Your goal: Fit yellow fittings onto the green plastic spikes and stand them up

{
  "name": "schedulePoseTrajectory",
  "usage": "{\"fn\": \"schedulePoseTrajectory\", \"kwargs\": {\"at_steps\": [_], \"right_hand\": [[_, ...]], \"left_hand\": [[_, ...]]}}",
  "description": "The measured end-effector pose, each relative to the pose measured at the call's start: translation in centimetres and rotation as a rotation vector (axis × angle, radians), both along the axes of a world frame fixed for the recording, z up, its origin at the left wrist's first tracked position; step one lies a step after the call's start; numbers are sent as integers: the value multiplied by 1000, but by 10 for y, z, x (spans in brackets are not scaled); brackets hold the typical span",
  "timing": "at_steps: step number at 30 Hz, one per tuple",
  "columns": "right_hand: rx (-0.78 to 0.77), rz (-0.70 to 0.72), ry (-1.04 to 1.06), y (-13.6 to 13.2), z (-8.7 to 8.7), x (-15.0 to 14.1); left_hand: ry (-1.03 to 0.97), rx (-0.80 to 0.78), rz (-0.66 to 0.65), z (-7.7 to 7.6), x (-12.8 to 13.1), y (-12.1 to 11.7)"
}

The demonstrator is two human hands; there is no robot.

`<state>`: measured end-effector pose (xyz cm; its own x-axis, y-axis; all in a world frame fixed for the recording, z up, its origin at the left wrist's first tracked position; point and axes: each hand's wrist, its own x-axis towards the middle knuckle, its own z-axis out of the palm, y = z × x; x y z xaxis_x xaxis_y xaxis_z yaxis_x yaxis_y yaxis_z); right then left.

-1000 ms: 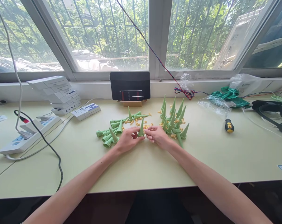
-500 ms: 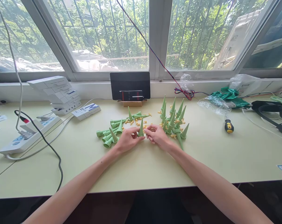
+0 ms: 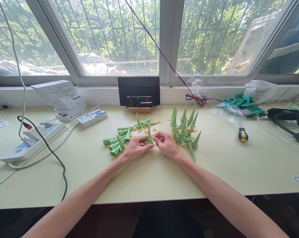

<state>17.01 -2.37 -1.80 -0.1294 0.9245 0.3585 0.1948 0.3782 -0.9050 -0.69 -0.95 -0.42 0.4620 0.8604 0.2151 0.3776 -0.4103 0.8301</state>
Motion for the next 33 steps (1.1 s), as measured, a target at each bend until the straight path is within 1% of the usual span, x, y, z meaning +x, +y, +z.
{"fn": "schedulePoseTrajectory", "kwargs": {"at_steps": [2,4,6,8,10,15,17,21,24,29,33], "right_hand": [[82,-7,-60,1,-2,1],[132,-1,-105,2,-4,2],[167,2,-129,3,-6,3],[183,-1,-138,3,-7,3],[171,-5,-137,2,-6,3],[76,-11,-50,0,2,1],[5,8,14,0,4,0],[-271,84,143,1,4,1],[-405,145,252,3,1,3],[-495,198,359,5,-1,5],[-474,172,339,4,0,4]], "left_hand": [[-66,-90,-25,3,1,-1],[-103,-187,-48,5,1,-3],[-111,-252,-53,6,1,-4],[-115,-236,-45,5,2,-4],[-122,-144,-20,3,2,-4],[-65,83,56,-5,3,-2],[-37,150,69,-8,4,-1],[44,231,57,-10,3,0],[87,254,49,-10,2,0],[109,260,42,-11,2,1],[136,266,46,-10,2,0]]}}
